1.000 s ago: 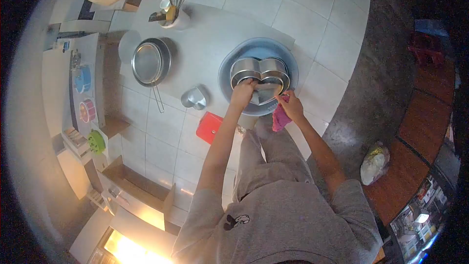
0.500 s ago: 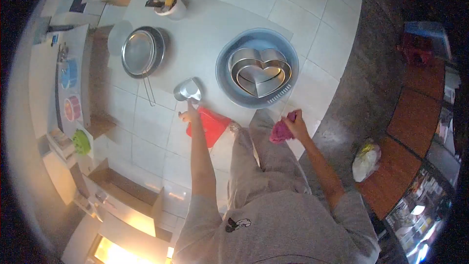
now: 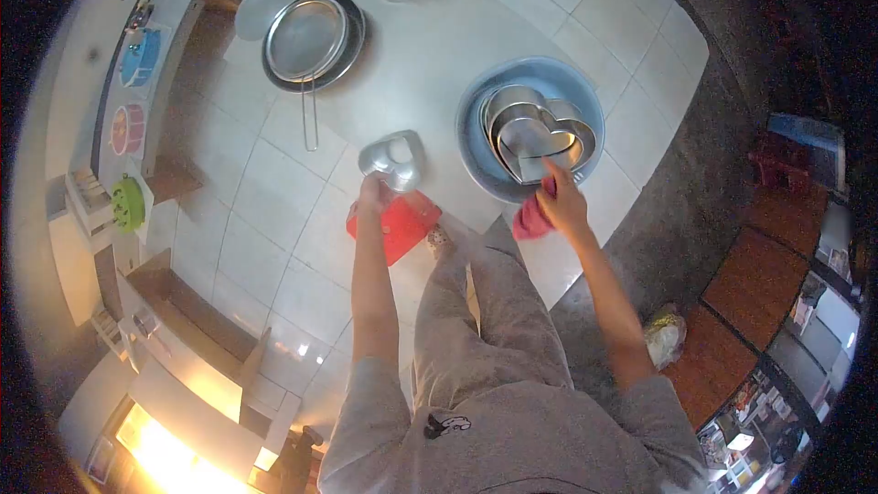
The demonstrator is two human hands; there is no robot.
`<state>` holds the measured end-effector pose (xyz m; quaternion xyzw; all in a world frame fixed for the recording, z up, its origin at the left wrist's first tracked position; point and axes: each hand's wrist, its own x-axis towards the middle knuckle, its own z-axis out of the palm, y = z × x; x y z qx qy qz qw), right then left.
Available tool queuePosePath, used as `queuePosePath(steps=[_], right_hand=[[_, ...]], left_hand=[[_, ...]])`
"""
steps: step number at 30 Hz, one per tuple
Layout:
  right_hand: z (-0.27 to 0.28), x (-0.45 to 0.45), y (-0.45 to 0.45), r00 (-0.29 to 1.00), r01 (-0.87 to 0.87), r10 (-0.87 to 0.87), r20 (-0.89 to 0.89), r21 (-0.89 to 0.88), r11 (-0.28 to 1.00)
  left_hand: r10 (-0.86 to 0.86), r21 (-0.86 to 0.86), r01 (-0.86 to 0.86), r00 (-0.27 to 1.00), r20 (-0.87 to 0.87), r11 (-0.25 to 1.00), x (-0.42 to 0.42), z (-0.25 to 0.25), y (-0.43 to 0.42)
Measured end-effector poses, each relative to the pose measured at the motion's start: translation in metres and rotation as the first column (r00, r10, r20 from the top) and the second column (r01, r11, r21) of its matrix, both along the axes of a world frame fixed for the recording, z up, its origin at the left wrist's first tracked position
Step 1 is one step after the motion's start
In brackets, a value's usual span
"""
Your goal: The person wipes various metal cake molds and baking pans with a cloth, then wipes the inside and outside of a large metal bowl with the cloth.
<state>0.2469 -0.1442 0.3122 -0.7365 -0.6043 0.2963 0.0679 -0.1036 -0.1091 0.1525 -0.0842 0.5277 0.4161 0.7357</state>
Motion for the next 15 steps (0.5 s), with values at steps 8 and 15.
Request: queuePosePath(steps=[8,15], right_hand=[[-0.05,-0.034,0.075,0.887,-0.244,0.347,0.305,-0.329,0.912],[-0.021,-0.026,0.043,0.962,-0.166,0.201,0.185,-0.189,0.968]], left_hand=[[0.095,-0.004,-0.105,0.912,-0.4,0.994,-0.014,-0.048,-0.081],[-0.034,0.156,0.058,0.988,-0.149,0.986,0.019,0.123,-0.091]])
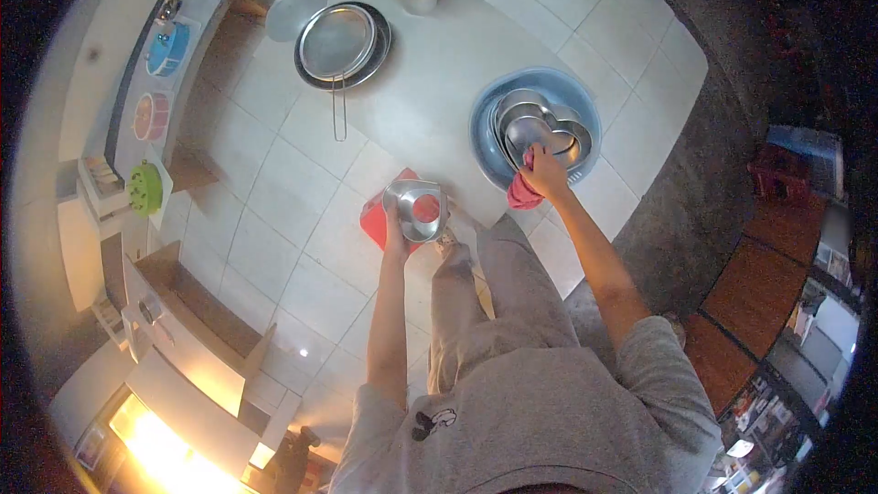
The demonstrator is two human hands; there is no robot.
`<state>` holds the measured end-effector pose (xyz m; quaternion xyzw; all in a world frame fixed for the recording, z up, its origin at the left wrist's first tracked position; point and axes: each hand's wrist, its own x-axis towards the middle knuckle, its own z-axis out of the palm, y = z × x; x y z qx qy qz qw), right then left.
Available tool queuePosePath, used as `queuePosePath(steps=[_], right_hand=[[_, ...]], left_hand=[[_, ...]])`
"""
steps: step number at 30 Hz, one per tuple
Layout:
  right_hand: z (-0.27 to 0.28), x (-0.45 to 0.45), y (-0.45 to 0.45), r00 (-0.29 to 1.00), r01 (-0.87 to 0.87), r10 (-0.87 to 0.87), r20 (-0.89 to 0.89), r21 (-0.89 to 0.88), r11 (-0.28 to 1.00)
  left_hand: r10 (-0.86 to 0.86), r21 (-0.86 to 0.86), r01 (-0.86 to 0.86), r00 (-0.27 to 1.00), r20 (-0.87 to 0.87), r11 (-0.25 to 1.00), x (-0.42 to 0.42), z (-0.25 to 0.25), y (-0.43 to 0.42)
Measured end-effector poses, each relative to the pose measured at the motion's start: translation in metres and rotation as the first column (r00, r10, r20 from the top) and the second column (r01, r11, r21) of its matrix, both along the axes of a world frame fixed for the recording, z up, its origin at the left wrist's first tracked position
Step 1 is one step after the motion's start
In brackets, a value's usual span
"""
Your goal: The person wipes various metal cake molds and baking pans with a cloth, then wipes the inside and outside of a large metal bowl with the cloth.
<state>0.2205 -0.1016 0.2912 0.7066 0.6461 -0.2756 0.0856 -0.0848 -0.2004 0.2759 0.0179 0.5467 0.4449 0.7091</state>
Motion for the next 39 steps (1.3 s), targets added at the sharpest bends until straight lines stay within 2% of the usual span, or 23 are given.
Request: queuePosePath(steps=[1,2,3,4,5,6,8,10,11,13,15,17,19,20,22,26,27,28,31,34,36,38,39], right_hand=[[0.013,0.004,-0.011,1.0,0.012,-0.012,0.001,0.015,1.0],[0.027,0.009,-0.023,0.964,0.161,-0.133,-0.229,0.11,0.981],[0.039,0.01,-0.037,0.862,0.323,-0.216,-0.459,0.168,0.932],[0.068,0.0,-0.045,0.856,0.341,-0.221,-0.468,0.189,0.921],[0.113,-0.019,-0.051,0.642,0.58,-0.279,-0.714,0.215,0.786],[0.147,-0.039,-0.056,0.368,0.779,-0.243,-0.897,0.155,0.608],[0.179,-0.071,-0.063,0.516,0.679,-0.001,-0.856,0.409,0.61],[0.211,-0.092,-0.073,0.851,0.173,0.23,-0.473,0.665,0.727],[0.217,-0.091,-0.081,0.85,0.191,0.226,-0.476,0.677,0.711],[0.228,-0.09,-0.087,0.923,-0.185,0.38,-0.058,0.8,0.571],[0.244,-0.083,-0.097,0.918,-0.215,0.396,-0.013,0.823,0.526],[0.262,-0.071,-0.101,0.909,-0.251,0.416,0.03,0.836,0.488],[0.282,-0.056,-0.091,0.878,-0.316,0.476,-0.046,0.692,0.649],[0.29,-0.051,-0.093,0.877,-0.314,0.479,-0.041,0.704,0.636],[0.306,-0.041,-0.095,0.907,-0.159,0.42,-0.031,0.899,0.408],[0.293,-0.035,-0.107,0.879,-0.188,0.466,-0.105,0.821,0.539],[0.294,-0.027,-0.101,0.856,-0.194,0.454,-0.248,0.659,0.726],[0.294,-0.019,-0.096,0.854,-0.194,0.458,-0.246,0.666,0.72],[0.29,-0.005,-0.094,0.547,-0.149,0.386,-0.743,0.367,0.918],[0.306,0.009,-0.1,0.523,-0.26,0.385,-0.761,0.288,0.922],[0.298,0.007,-0.105,0.443,-0.213,0.472,-0.763,0.422,0.881],[0.3,-0.006,-0.11,0.535,0.453,0.245,-0.809,0.519,0.725],[0.301,-0.015,-0.111,0.534,0.45,0.243,-0.81,0.516,0.729]], left_hand=[[-0.048,0.044,0.046,0.997,0.052,0.998,0.002,0.014,0.0],[-0.064,0.065,0.061,0.997,0.051,0.996,0.007,0.017,0.0],[-0.075,0.12,0.094,0.985,-0.153,0.988,0.012,0.014,0.0],[-0.066,0.175,0.135,0.934,-0.352,0.975,0.012,0.011,0.003],[-0.215,0.147,0.286,0.904,-0.37,0.947,0.007,0.008,0.008],[-0.206,0.165,0.274,0.918,-0.34,0.948,0.031,0.078,0.021],[-0.098,0.468,0.388,0.841,-0.532,0.794,0.054,0.079,0.033],[-0.186,0.511,0.39,0.896,-0.404,0.766,0.07,0.104,0.05],[-0.119,0.525,0.463,0.82,-0.56,0.714,0.072,0.122,0.058],[-0.017,0.54,0.544,0.714,-0.7,0.642,0.076,0.178,0.059],[-0.095,0.459,0.616,0.657,-0.748,0.64,0.086,0.256,0.041],[-0.051,0.439,0.676,0.574,-0.817,0.591,0.092,0.263,0.04],[0.095,0.493,0.725,0.516,-0.851,0.481,0.103,0.259,0.042],[0.103,0.509,0.719,0.529,-0.842,0.474,0.112,0.271,0.036],[0.278,0.66,0.618,0.605,-0.746,0.427,0.134,0.298,0.02],[0.245,0.538,0.706,0.481,-0.841,0.459,0.158,0.307,0.012],[0.303,0.576,0.68,0.49,-0.817,0.453,0.161,0.299,0.012],[0.359,0.611,0.654,0.495,-0.791,0.446,0.164,0.301,0.01],[0.41,0.604,0.674,0.452,-0.792,0.426,0.164,0.304,-0.001],[0.336,0.595,0.67,0.491,-0.804,0.445,0.16,0.299,0.002],[0.281,0.596,0.657,0.529,-0.801,0.462,0.158,0.293,0.007],[0.454,0.698,0.55,0.531,-0.716,0.458,0.164,0.304,0.005],[0.487,0.663,0.585,0.456,-0.745,0.468,0.171,0.311,-0.003]])
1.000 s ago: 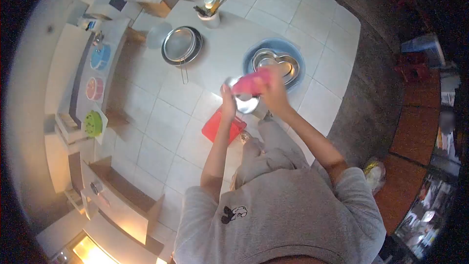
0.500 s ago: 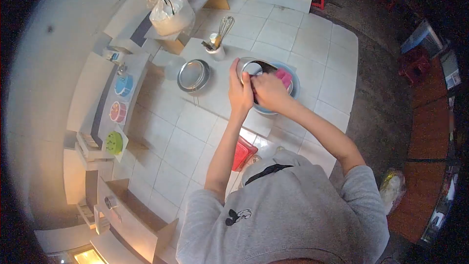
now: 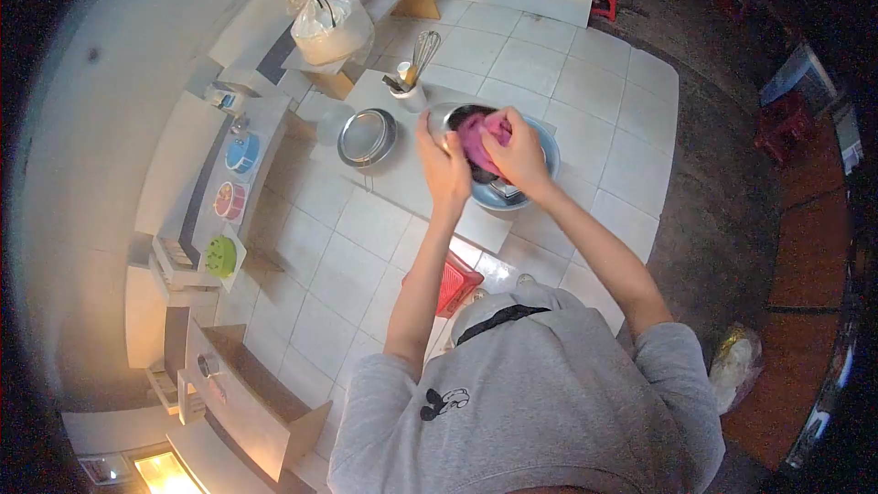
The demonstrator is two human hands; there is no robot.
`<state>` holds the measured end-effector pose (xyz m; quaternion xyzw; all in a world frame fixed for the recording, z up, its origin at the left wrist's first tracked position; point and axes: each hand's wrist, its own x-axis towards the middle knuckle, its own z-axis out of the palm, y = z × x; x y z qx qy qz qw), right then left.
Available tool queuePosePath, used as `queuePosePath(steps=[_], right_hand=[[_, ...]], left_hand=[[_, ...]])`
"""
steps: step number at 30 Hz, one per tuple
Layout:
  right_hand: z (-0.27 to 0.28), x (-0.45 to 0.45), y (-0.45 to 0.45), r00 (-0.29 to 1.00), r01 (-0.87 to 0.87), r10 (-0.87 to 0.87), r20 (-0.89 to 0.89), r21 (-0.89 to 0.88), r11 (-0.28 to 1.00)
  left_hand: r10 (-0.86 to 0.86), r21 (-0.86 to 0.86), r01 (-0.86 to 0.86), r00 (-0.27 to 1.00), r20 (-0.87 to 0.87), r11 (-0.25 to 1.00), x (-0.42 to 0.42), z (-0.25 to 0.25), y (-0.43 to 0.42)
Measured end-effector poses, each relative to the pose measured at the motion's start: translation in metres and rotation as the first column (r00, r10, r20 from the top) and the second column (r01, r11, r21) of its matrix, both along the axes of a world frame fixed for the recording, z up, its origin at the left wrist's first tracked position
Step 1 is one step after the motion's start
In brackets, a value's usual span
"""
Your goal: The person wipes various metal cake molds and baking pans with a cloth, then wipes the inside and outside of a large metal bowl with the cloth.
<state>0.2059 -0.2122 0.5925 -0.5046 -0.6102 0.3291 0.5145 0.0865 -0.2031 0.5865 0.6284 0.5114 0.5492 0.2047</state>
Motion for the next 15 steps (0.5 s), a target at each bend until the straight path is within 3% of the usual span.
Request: queuePosePath(steps=[3,4,5,6,7,8,9,11,13,15], right_hand=[[0.002,-0.026,0.008,0.93,0.354,-0.347,-0.124,0.035,0.935],[0.001,-0.029,0.018,0.929,0.262,-0.286,-0.233,-0.13,0.956],[-0.002,-0.029,0.022,0.93,0.259,-0.283,-0.236,-0.129,0.957],[-0.005,-0.026,0.026,0.835,-0.004,-0.108,-0.54,-0.202,0.979],[-0.001,-0.024,0.026,0.612,-0.274,0.026,-0.791,-0.181,0.944],[0.003,-0.018,0.026,0.545,-0.394,0.067,-0.836,-0.185,0.9],[0.006,-0.016,0.024,0.548,-0.395,0.069,-0.834,-0.186,0.9],[0.015,-0.015,0.022,0.255,-0.541,-0.045,-0.966,-0.181,0.821],[0.01,-0.01,0.031,0.289,-0.571,-0.03,-0.957,-0.197,0.797],[0.008,-0.008,0.035,0.233,-0.626,0.027,-0.972,-0.129,0.769]], left_hand=[[-0.053,0.037,0.05,0.994,0.097,0.998,0.022,0.002,-0.008],[-0.061,-0.004,0.062,0.99,0.124,0.998,0.023,0.004,-0.009],[-0.059,-0.003,0.059,0.991,0.121,0.998,0.019,0.007,-0.01],[-0.049,-0.023,0.05,0.998,0.025,0.998,0.014,0.009,-0.01],[-0.042,-0.044,0.039,0.997,-0.07,0.998,0.009,0.014,-0.011],[-0.059,-0.079,0.05,0.993,-0.104,0.996,0.005,0.022,-0.013],[-0.057,-0.078,0.049,0.993,-0.1,0.996,0.001,0.023,-0.011],[-0.199,-0.006,0.199,0.979,0.041,0.98,-0.006,0.022,0.002],[-0.225,0.049,0.223,0.973,0.042,0.974,-0.008,0.01,0.012],[-0.254,0.046,0.253,0.967,0.031,0.966,-0.01,0.016,0.006]])
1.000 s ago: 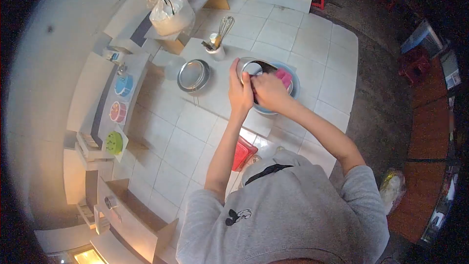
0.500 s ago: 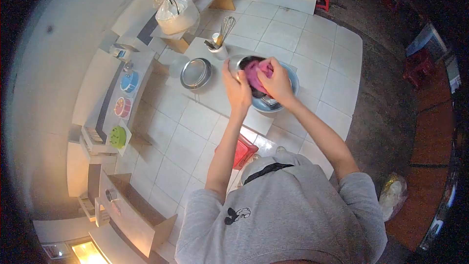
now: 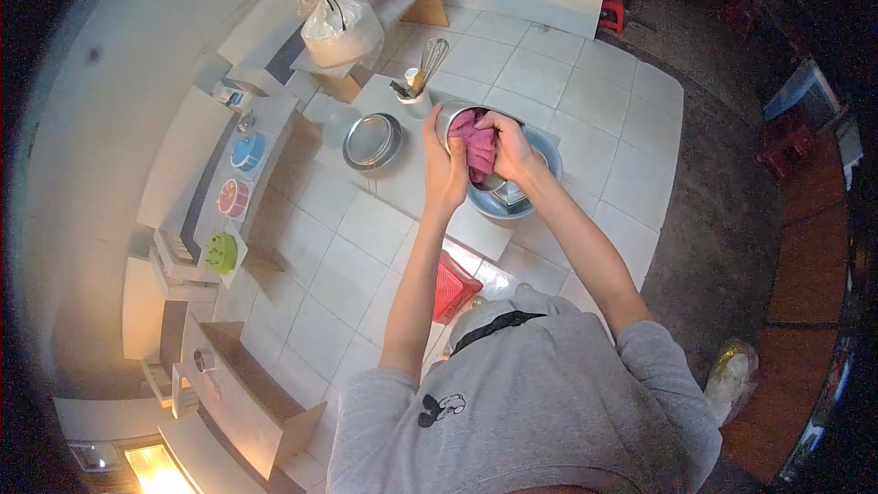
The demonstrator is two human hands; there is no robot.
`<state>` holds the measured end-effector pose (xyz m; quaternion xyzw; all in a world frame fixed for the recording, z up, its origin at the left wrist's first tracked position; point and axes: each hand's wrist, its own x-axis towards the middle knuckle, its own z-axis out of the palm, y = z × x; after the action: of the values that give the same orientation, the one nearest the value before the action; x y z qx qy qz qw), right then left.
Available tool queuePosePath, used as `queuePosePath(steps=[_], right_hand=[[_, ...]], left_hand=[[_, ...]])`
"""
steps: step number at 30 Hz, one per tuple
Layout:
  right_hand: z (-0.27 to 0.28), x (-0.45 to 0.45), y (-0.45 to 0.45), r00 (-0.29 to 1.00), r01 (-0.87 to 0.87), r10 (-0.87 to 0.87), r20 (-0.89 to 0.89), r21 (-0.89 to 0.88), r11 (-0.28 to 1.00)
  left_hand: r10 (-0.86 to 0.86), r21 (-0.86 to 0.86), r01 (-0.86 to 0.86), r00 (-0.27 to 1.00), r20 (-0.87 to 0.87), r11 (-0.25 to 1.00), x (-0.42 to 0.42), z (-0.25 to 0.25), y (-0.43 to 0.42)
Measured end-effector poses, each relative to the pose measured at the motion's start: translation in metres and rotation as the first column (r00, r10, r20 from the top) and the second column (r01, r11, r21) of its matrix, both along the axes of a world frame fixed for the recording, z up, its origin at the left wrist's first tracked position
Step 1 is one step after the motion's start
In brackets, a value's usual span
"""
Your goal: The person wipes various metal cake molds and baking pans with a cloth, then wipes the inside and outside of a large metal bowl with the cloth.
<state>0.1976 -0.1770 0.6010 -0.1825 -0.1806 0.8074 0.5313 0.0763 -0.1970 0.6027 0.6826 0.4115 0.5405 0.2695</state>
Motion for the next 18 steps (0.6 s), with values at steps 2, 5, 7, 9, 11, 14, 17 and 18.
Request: queuePosePath(steps=[2,5,7,9,11,14,17,18], right_hand=[[0.004,0.002,-0.001,0.999,0.006,-0.006,0.048,-0.011,1.0],[0.012,0.007,-0.011,0.999,0.039,-0.04,0.014,0.02,0.999],[0.008,0.01,-0.01,0.999,0.043,-0.043,-0.014,0.014,0.999],[0.003,0.011,-0.008,0.993,0.04,-0.04,-0.114,0.005,0.999],[0.005,0.008,-0.007,0.984,0.077,-0.08,-0.156,-0.029,0.997],[0.001,-0.01,-0.001,0.962,0.27,-0.274,0.004,-0.176,0.947],[0.009,-0.017,-0.005,0.915,0.398,-0.365,0.169,-0.237,0.886],[0.013,-0.018,-0.007,0.934,0.356,-0.336,0.125,-0.217,0.909]], left_hand=[[-0.024,0.004,0.024,0.999,0.039,1.0,0.001,-0.001,-0.001],[-0.048,0.021,0.047,0.998,0.05,0.999,0.004,0.001,-0.002],[-0.072,0.009,0.071,0.995,0.066,0.997,0.006,0.003,-0.004],[-0.051,-0.008,0.051,0.998,0.036,0.999,0.009,0.006,-0.007],[-0.03,-0.022,0.03,1.0,0.004,0.999,0.011,0.008,-0.004],[-0.031,-0.075,0.049,0.975,0.219,0.996,0.018,0.01,-0.005],[0.175,0.089,-0.188,0.975,0.136,0.978,0.028,0.001,-0.013],[0.175,0.09,-0.188,0.975,0.134,0.978,0.026,-0.002,-0.013]])
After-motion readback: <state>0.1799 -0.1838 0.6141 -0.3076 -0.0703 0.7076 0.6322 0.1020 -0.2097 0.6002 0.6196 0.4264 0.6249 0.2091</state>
